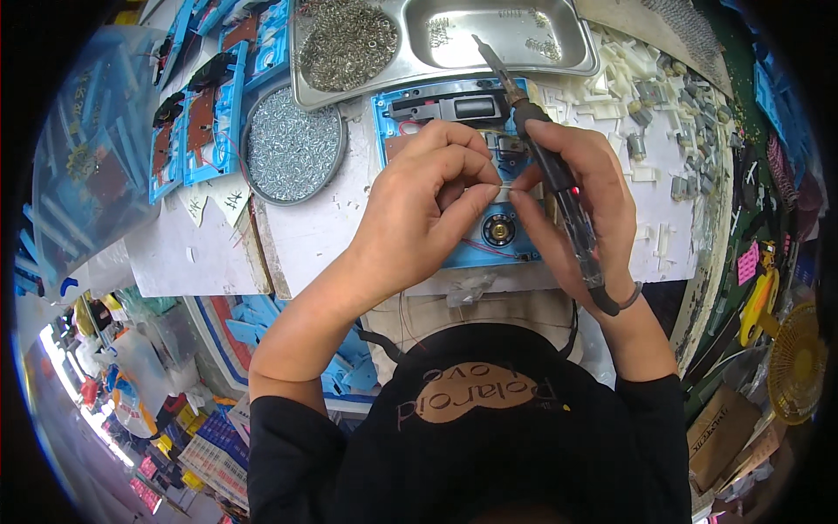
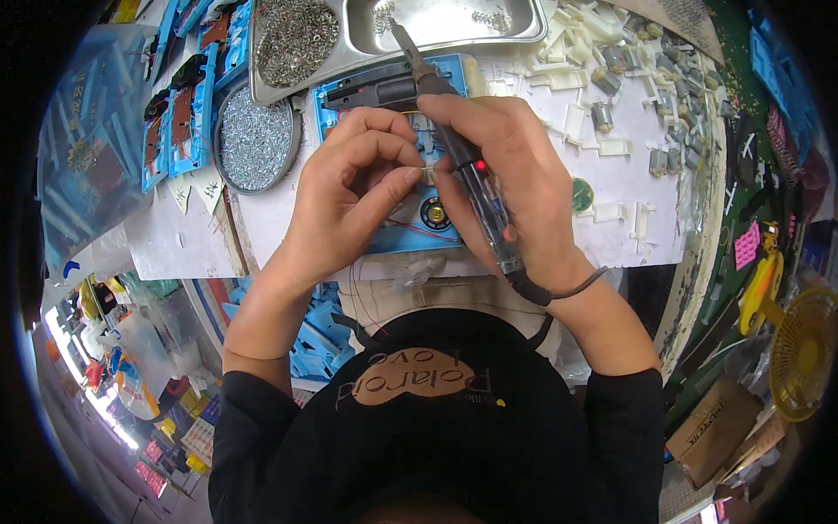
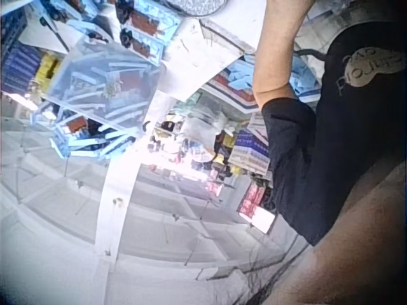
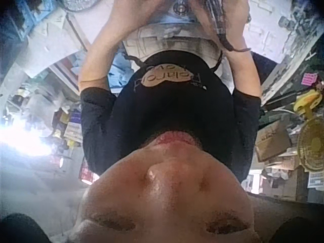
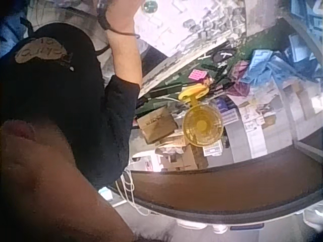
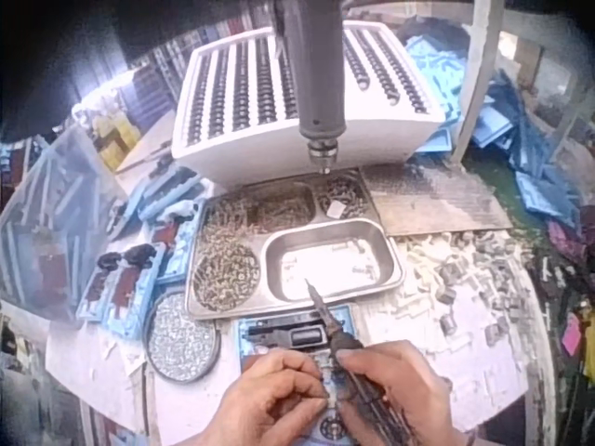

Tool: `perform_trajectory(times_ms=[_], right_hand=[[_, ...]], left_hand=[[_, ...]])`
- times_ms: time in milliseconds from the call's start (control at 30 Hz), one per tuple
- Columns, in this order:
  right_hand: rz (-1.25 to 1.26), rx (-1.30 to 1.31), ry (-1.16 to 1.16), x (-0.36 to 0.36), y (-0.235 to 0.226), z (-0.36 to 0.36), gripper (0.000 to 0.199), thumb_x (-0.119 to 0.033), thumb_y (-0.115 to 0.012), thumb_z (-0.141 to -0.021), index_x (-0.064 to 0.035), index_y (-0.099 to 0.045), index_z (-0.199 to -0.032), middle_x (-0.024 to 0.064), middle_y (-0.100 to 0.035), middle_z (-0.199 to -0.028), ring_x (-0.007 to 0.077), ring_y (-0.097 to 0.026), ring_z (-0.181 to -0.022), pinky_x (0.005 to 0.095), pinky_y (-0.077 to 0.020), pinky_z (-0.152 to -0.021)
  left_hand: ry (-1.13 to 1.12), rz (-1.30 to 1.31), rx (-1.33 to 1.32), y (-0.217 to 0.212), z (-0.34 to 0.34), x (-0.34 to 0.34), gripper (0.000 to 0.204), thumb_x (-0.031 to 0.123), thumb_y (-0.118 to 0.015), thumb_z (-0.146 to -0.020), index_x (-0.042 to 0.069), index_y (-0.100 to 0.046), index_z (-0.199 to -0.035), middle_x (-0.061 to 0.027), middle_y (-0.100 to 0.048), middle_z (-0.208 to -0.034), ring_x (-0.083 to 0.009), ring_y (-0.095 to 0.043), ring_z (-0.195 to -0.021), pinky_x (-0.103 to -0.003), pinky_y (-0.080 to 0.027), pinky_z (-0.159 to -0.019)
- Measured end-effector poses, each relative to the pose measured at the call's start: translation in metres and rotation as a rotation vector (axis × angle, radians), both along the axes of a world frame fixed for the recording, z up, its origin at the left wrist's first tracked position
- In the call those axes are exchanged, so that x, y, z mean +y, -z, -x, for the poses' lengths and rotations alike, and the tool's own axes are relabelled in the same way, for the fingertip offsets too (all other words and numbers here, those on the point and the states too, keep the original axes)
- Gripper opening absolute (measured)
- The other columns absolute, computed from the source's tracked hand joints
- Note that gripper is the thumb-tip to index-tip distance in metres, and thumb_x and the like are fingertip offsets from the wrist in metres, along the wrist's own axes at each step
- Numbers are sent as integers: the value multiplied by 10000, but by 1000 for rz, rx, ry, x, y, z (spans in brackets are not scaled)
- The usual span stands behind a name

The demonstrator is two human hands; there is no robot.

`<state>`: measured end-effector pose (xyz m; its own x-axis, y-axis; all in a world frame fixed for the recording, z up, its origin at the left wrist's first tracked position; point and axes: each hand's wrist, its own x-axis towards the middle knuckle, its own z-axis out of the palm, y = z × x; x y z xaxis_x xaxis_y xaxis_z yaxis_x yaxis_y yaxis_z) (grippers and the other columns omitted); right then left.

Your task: Assembling and soldering components into a blue plastic electronic enclosure.

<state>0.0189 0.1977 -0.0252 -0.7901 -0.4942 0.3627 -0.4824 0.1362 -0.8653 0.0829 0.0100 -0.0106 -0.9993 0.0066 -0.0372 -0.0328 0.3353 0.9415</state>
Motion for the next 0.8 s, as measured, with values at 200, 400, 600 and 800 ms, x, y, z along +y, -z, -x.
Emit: perform_trajectory(times_ms=[200, 400, 600, 800], right_hand=[[59, -34, 13, -3, -2, -3, 580, 134, -732, -757, -29, -629, -1304, 131, -624, -1084, 174, -671, -813, 276, -555, -727], [40, -8, 27, -4, 1, -2, 589, 128, -733, -759, -36, -621, -1313, 138, -614, -1103, 182, -673, -825, 289, -559, -735], [-26, 104, 22, -2, 6, -7, 597, 107, -760, -735, -47, -634, -1297, 144, -624, -1105, 246, -662, -924, 316, -555, -759], [-92, 64, 57, 39, -5, -1, 489, -34, -773, -796, -9, -636, -1266, 159, -641, -1160, 241, -646, -974, 339, -537, -830]], left_hand=[[-16, -9, 4, 1, -1, 1, 67, -32, -688, -894, -14, -668, -956, -52, -581, -1113, -102, -536, -880, -216, -427, -698], [-10, 3, 5, 0, 0, 1, 73, -27, -695, -890, -12, -672, -958, -51, -585, -1108, -107, -532, -879, -223, -423, -700], [-34, 50, 91, 4, 0, 2, 104, -4, -727, -865, -18, -678, -956, -85, -624, -1049, -144, -555, -719, -276, -462, -627], [33, 178, 114, 3, -3, 1, 119, 4, -720, -863, 18, -662, -966, -97, -593, -1164, -211, -596, -887, -303, -488, -736]])
